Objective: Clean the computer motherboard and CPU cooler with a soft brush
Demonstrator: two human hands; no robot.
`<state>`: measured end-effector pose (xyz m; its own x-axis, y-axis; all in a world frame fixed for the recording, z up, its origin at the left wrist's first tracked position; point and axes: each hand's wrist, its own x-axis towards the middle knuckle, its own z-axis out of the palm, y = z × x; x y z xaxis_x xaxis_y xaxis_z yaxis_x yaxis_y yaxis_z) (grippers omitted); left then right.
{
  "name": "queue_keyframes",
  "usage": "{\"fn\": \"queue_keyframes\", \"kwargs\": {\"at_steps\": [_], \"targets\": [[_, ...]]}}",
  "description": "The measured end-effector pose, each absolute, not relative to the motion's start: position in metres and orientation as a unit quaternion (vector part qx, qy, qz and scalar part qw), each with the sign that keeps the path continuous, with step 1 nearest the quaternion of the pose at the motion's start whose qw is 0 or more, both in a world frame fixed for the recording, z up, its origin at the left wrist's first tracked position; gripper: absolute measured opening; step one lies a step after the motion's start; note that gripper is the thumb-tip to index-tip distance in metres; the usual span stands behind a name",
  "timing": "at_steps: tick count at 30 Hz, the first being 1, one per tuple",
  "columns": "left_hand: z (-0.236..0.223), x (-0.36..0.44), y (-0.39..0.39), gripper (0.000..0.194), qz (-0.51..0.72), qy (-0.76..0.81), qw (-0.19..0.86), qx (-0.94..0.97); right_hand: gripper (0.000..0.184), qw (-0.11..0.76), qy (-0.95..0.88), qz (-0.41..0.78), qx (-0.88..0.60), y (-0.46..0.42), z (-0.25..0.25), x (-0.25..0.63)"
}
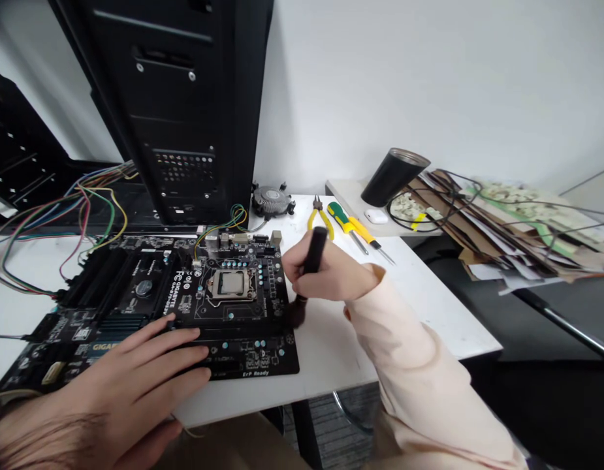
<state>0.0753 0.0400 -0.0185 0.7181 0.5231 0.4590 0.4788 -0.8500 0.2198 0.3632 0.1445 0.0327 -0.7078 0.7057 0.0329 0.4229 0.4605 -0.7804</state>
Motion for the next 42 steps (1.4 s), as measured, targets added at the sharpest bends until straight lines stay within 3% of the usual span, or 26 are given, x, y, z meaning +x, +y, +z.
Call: {"fn": "queue_keyframes", "kwargs": {"at_steps": [4,7,12,21,29,42], "targets": [[-0.018,0.075,0.039,0.025,0.252,0.280,0.045,0.925,0.018,0.379,-0.775,0.407,-0.301,0.137,0.018,0.348],[-0.019,0.072,0.036,0.027,0.234,0.281,0.050,0.929,0.015,0.402,-0.789,0.379,-0.269,0.130,0.007,0.327],[-0.023,0.071,0.036,0.025,0.229,0.255,0.027,0.939,0.013,0.346,-0.875,0.284,-0.184,0.130,-0.002,0.304],[-0.015,0.077,0.038,0.020,0.247,0.219,-0.027,0.943,0.008,0.263,-0.904,0.304,-0.148,0.131,0.004,0.306],[-0.017,0.076,0.038,0.019,0.235,0.221,-0.026,0.946,0.011,0.229,-0.902,0.309,-0.198,0.141,0.008,0.327],[-0.022,0.073,0.038,0.018,0.229,0.210,-0.004,0.951,0.020,0.087,-0.875,0.328,-0.346,0.137,0.028,0.344]]}}
